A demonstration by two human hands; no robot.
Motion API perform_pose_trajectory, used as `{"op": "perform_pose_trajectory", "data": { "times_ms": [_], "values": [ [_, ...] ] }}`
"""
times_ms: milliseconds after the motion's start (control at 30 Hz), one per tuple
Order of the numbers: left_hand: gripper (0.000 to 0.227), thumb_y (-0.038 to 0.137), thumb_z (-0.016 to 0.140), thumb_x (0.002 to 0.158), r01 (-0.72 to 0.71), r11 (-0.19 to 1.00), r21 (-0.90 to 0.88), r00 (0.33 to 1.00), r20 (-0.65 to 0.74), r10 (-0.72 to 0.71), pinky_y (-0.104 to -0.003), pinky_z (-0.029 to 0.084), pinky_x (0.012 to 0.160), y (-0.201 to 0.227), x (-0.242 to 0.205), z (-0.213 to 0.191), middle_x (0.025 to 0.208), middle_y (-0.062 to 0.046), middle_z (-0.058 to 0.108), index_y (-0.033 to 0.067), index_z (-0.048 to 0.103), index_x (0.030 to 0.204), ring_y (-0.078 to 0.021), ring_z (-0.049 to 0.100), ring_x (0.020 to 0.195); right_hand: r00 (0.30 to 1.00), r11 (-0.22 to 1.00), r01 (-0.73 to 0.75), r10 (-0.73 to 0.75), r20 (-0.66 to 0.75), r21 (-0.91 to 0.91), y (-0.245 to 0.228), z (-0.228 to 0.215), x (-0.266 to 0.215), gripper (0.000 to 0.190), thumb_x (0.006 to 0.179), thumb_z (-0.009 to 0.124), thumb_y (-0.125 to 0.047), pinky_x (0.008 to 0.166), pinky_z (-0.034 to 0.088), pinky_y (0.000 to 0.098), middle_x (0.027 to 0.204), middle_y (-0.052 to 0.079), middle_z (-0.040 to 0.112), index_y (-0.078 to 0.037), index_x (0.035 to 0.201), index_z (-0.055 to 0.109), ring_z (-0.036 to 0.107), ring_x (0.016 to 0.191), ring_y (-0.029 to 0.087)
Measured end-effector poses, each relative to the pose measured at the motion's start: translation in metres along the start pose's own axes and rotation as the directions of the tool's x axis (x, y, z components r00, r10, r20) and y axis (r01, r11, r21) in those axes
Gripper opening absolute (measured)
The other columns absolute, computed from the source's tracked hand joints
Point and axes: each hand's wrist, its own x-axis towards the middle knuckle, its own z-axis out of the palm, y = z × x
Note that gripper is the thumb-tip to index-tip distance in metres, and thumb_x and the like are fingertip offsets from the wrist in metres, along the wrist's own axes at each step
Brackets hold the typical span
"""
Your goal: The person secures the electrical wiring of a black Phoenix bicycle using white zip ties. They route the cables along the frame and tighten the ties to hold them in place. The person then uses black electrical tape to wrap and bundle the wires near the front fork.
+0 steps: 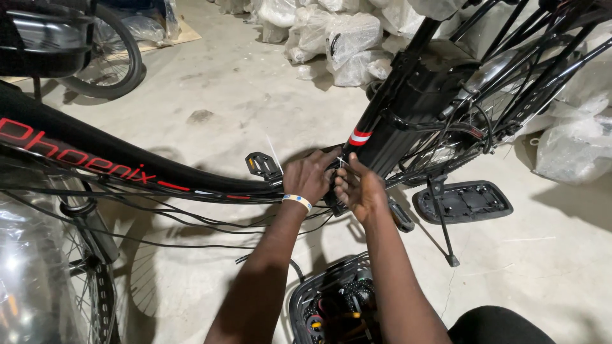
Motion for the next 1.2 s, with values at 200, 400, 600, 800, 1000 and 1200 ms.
{"op": "perform_pose_trajectory", "data": {
  "times_ms": [200,400,600,800,1000,1200],
  "values": [
    [0.042,0.033,0.058,0.086,0.019,1.000,0.008,0.998,0.067,-0.019,-0.046,0.057,0.072,-0.004,0.005,0.004,0.100,0.002,0.065,0.0364,0.053,0.128,-0.0307,0.070,0.079,0.974,0.909,0.133,-0.194,-0.119,-0.395,0.021,-0.003,0.010,0.021,0.088,0.064,-0.010,0.058,0.061,0.0396,0.078,0.020,0.067,-0.002,0.107,0.065,0.070,0.063,0.028],
    [0.041,0.036,0.058,0.085,0.094,0.995,-0.031,0.987,0.132,-0.089,-0.048,0.055,0.079,-0.007,0.013,0.007,0.104,0.001,0.065,0.0293,0.054,0.125,-0.0319,0.069,0.087,0.907,0.570,0.130,-0.400,-0.135,-0.811,0.057,-0.022,0.046,0.017,0.087,0.060,-0.024,0.058,0.059,0.0359,0.063,0.008,0.068,-0.019,0.094,0.075,0.070,0.056,0.024],
    [0.039,0.033,0.062,0.083,0.136,0.988,-0.074,0.980,0.158,-0.123,-0.047,0.054,0.083,-0.001,0.014,-0.001,0.101,-0.001,0.067,0.0264,0.059,0.122,-0.0327,0.069,0.091,0.928,0.619,0.160,-0.361,-0.098,-0.769,0.049,-0.005,0.021,0.019,0.089,0.053,-0.018,0.055,0.060,0.0381,0.068,0.016,0.069,-0.010,0.093,0.070,0.070,0.058,0.028],
    [0.042,0.040,0.058,0.085,0.127,0.991,-0.048,0.984,0.136,-0.119,-0.049,0.053,0.085,-0.001,0.009,0.001,0.105,-0.003,0.066,0.0270,0.056,0.125,-0.0339,0.069,0.093,0.911,0.504,0.180,-0.409,-0.050,-0.845,0.041,-0.004,0.012,0.024,0.091,0.054,-0.020,0.087,0.051,0.0539,0.096,0.023,0.070,-0.013,0.103,0.073,0.062,0.102,0.044],
    [0.038,0.043,0.057,0.083,0.139,0.990,-0.022,0.985,0.103,-0.136,-0.048,0.055,0.077,0.007,0.008,-0.008,0.092,-0.008,0.067,0.0176,0.061,0.110,-0.0363,0.069,0.085,0.931,0.405,0.097,-0.360,-0.061,-0.909,0.031,-0.009,0.002,0.026,0.091,0.048,-0.027,0.096,0.048,0.0454,0.094,0.016,0.071,-0.023,0.090,0.074,0.063,0.106,0.039],
    [0.035,0.039,0.060,0.081,0.208,0.965,-0.159,0.969,0.170,-0.180,-0.048,0.055,0.075,0.004,0.013,-0.013,0.085,-0.008,0.069,0.0189,0.065,0.108,-0.0358,0.070,0.084,0.925,0.390,0.172,-0.379,0.013,-0.904,0.025,-0.025,0.000,0.026,0.092,0.048,-0.024,0.092,0.048,0.0459,0.093,0.018,0.070,-0.021,0.088,0.074,0.063,0.104,0.040]
  ]
}}
